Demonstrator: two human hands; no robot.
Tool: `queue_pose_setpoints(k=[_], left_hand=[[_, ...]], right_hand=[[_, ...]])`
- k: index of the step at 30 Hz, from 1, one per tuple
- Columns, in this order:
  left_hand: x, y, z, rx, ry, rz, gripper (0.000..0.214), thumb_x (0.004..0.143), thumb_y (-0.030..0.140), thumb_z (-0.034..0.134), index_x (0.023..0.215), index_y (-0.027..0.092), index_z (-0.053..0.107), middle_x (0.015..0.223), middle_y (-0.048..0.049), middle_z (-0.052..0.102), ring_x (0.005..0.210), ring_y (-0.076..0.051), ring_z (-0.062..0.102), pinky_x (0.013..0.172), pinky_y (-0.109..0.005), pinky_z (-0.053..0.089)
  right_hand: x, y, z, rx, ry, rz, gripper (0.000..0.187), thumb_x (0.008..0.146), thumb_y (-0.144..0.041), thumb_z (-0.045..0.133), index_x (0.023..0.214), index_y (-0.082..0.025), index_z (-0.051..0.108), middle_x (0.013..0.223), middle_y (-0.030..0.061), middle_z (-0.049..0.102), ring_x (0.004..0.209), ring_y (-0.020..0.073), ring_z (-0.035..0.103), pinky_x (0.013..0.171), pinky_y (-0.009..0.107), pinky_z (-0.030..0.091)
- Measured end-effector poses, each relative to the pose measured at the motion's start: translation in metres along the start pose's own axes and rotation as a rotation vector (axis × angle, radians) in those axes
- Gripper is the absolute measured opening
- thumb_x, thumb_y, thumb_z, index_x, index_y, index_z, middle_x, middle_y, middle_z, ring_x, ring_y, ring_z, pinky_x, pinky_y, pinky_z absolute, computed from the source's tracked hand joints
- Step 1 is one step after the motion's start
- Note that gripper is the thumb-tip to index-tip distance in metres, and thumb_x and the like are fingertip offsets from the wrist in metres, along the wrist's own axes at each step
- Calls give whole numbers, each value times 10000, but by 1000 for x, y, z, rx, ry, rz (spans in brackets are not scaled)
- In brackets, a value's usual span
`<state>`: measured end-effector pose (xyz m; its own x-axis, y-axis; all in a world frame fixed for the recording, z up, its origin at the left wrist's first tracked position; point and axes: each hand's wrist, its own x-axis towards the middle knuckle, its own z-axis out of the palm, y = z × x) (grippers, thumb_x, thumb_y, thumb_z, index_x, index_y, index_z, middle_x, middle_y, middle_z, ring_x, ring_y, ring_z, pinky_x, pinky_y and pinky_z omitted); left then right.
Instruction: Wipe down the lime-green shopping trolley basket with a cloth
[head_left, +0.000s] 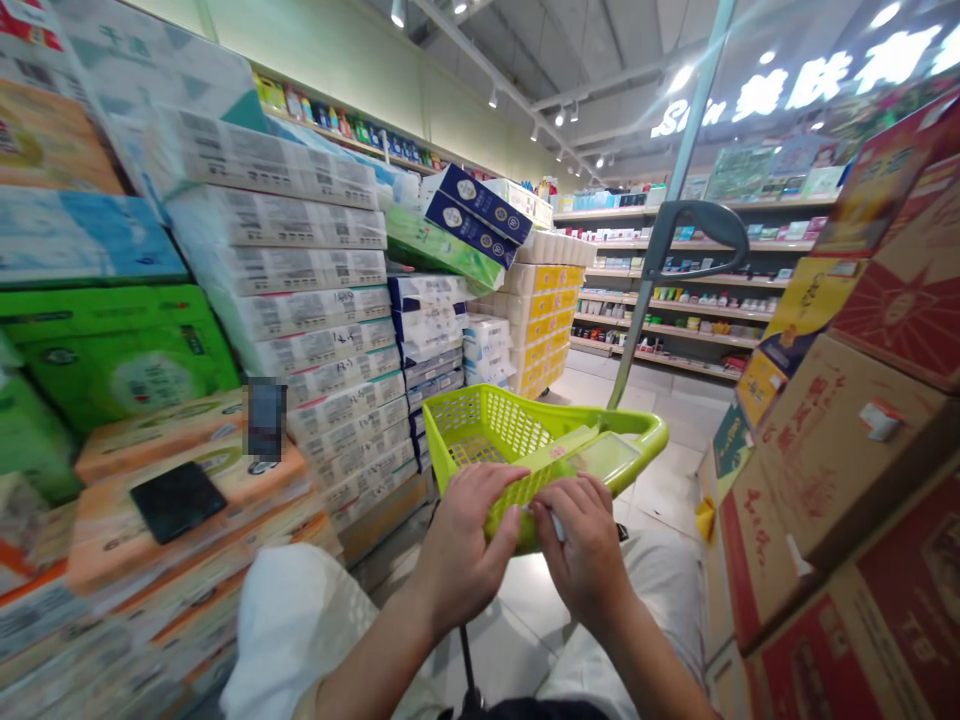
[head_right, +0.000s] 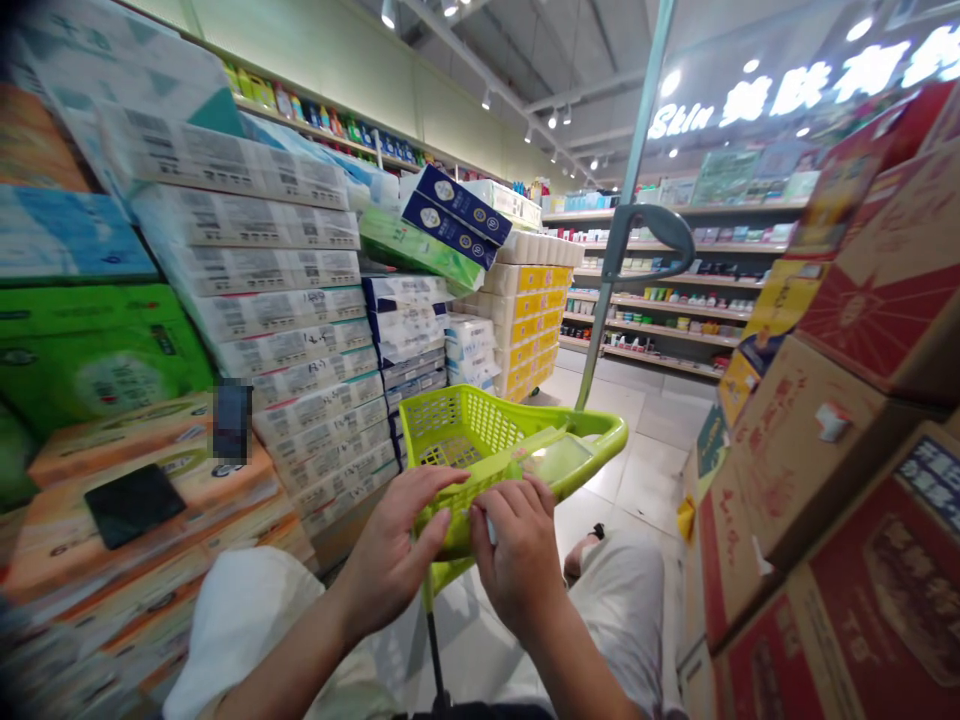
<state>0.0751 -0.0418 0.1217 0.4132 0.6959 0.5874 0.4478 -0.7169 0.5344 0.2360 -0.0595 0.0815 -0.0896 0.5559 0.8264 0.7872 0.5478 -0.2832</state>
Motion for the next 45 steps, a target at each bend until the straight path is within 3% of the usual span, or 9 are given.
queue_pose_setpoints(k=[3, 7, 12, 19, 25, 28, 34, 38, 45], left_hand=[[7, 22, 3, 33, -44, 51, 391, 878, 258, 445, 1259, 223, 525, 1197, -71, 608, 1099, -216, 551, 990, -388, 429], [10, 21, 12, 158, -90, -25, 431, 888, 260, 423, 1315, 207, 458, 1226, -79, 580, 1118, -225, 541, 986, -392, 436], [4, 11, 20, 390, -182, -145, 295, 881, 343, 452, 1102, 214, 599, 1003, -64, 630, 906, -233, 594, 826, -380, 462], [8, 13, 4, 372, -182, -208, 204, 878, 321, 447, 915, 230, 626, 911, -24, 636, 823, -185, 607, 736, -308, 427], [6, 10, -10, 482, -184, -232, 270, 907, 358, 403, 765, 229, 593, 828, -12, 636, 736, -176, 592, 648, -297, 370], [4, 8, -11, 569, -157, -229, 262, 899, 349, 410, 729, 230, 569, 786, -6, 633, 712, -177, 582, 627, -297, 344], [-3, -3, -18, 616, -118, -300, 192, 895, 320, 420, 873, 251, 597, 819, 12, 689, 741, -179, 615, 634, -292, 349], [-2, -4, -20, 681, -164, -326, 209, 894, 300, 410, 913, 260, 615, 850, 3, 716, 781, -210, 643, 679, -316, 376], [2, -1, -18, 740, -238, -348, 278, 908, 289, 362, 1030, 268, 611, 882, -23, 731, 811, -239, 672, 675, -332, 395]], right_hand=[[5, -3, 5, 11, -40, -37, 169, 912, -212, 438, 837, -227, 588, 834, 19, 639, 832, 179, 565, 971, 378, 331], [17, 24, -5, -24, -19, -21, 181, 927, -235, 449, 826, -227, 600, 836, 17, 664, 846, 181, 593, 971, 380, 325], [27, 56, -13, -107, 105, 119, 186, 925, -287, 488, 808, -205, 608, 787, 34, 657, 770, 193, 583, 788, 335, 402], [30, 25, -6, -103, -60, 3, 180, 935, -248, 467, 862, -210, 627, 869, 37, 672, 854, 184, 588, 829, 320, 401], [37, 29, -17, -180, -105, 135, 182, 926, -295, 479, 955, -199, 630, 897, 44, 690, 849, 202, 614, 798, 328, 399], [37, 13, -15, -183, -185, 75, 186, 910, -286, 493, 1016, -207, 624, 954, 58, 686, 896, 216, 607, 836, 341, 401], [35, 1, -14, -168, -253, 84, 308, 900, -294, 511, 1186, -182, 538, 1015, 76, 676, 926, 231, 606, 867, 364, 408], [33, 6, -15, -205, -216, 144, 204, 922, -277, 483, 1076, -180, 577, 995, 77, 674, 939, 239, 597, 877, 377, 397], [33, -25, 1, -172, -237, 68, 179, 914, -224, 473, 1016, -214, 620, 959, 49, 680, 935, 206, 596, 924, 353, 369]])
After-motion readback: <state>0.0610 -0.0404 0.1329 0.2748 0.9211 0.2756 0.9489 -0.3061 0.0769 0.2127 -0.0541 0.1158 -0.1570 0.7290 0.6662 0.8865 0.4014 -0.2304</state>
